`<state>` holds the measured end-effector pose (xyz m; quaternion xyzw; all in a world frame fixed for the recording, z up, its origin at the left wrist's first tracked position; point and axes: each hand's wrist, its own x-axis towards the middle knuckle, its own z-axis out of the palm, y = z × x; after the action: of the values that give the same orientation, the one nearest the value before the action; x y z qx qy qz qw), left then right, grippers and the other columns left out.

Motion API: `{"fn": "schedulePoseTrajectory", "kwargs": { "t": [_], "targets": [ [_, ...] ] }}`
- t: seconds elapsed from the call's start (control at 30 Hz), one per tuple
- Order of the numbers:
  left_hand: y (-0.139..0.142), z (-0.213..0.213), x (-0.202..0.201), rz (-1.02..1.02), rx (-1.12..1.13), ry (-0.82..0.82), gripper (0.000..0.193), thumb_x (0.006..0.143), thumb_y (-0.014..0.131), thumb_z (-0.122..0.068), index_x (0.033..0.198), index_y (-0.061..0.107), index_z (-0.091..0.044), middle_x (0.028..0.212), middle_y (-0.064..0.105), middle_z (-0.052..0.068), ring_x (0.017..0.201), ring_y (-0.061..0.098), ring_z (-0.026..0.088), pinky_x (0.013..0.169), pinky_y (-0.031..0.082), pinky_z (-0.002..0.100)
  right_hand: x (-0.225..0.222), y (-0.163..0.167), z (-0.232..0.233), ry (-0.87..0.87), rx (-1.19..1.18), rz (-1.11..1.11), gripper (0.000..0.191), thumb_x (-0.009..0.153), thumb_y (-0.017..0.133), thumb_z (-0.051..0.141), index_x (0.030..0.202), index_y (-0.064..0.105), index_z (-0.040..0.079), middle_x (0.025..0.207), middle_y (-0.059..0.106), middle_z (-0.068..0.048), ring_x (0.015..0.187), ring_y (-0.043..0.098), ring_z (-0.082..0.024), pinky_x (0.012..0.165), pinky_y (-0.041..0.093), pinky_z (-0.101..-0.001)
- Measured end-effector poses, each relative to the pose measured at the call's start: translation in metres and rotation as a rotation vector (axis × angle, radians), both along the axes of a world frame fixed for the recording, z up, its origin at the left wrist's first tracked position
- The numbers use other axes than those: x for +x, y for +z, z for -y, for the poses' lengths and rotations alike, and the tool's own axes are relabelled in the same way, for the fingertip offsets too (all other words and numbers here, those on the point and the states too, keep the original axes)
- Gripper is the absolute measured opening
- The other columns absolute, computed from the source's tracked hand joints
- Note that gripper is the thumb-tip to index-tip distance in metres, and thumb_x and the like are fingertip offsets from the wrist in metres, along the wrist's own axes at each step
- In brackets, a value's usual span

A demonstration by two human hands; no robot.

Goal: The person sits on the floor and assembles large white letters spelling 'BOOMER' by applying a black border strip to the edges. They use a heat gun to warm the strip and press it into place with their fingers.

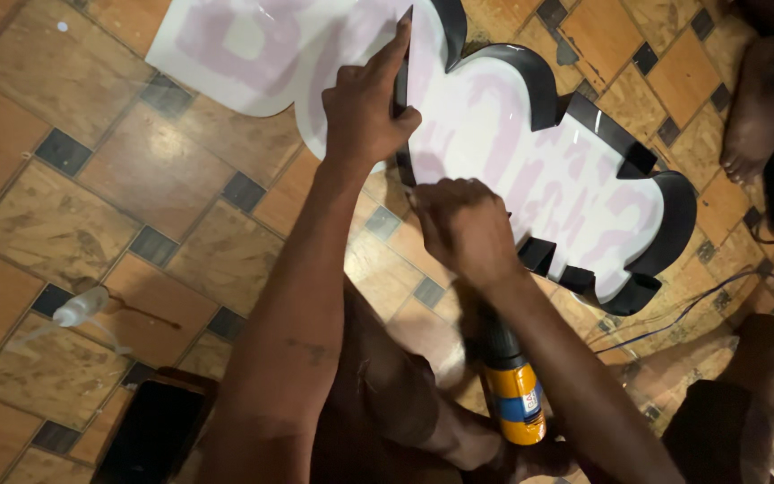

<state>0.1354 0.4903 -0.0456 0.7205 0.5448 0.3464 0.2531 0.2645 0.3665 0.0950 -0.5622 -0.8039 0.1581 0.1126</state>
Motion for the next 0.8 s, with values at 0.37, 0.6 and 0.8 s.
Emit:
{"fn": "schedulePoseTrajectory", "kwargs": {
  "t": [0.37, 0.6, 0.8],
  "targets": [
    [-0.003, -0.002, 0.003, -0.018, -0.027, -0.002, 0.107, 0.067, 0.083, -0.024, 0.16, 0.03, -0.036, 0.15, 0.06, -0.007, 0.11, 0.06, 0.033, 0.09, 0.052, 0.049, 0.021, 0.021, 0.013, 0.098, -0.139, -0.003, 0.018, 0.084, 0.071, 0.007, 0.102, 0.074, 0.005, 0.087, 0.072, -0.013, 0.079, 0.066, -0.035, 0.076, 0.054, -0.0436],
    [-0.002, -0.003, 0.003, -0.055, -0.031, 0.001, 0.108, 0.068, 0.086, -0.025, 0.16, 0.03, -0.036, 0.147, 0.059, -0.006, 0.113, 0.06, 0.034, 0.089, 0.05, 0.054, 0.058, 0.019, 0.038, 0.139, -0.075, 0.048, 0.025, 0.084, 0.072, 0.007, 0.109, 0.074, 0.008, 0.092, 0.072, -0.013, 0.083, 0.068, -0.034, 0.079, 0.055, -0.0443],
    [0.003, -0.002, -0.001, -0.035, -0.035, -0.024, 0.105, 0.069, 0.084, -0.022, 0.16, 0.032, -0.034, 0.146, 0.062, -0.005, 0.109, 0.061, 0.032, 0.087, 0.052, 0.052, 0.104, 0.016, 0.034, 0.1, -0.049, 0.127, 0.015, 0.085, 0.077, 0.012, 0.098, 0.075, 0.006, 0.09, 0.074, -0.013, 0.081, 0.07, -0.033, 0.076, 0.056, -0.0425]
  ]
}}
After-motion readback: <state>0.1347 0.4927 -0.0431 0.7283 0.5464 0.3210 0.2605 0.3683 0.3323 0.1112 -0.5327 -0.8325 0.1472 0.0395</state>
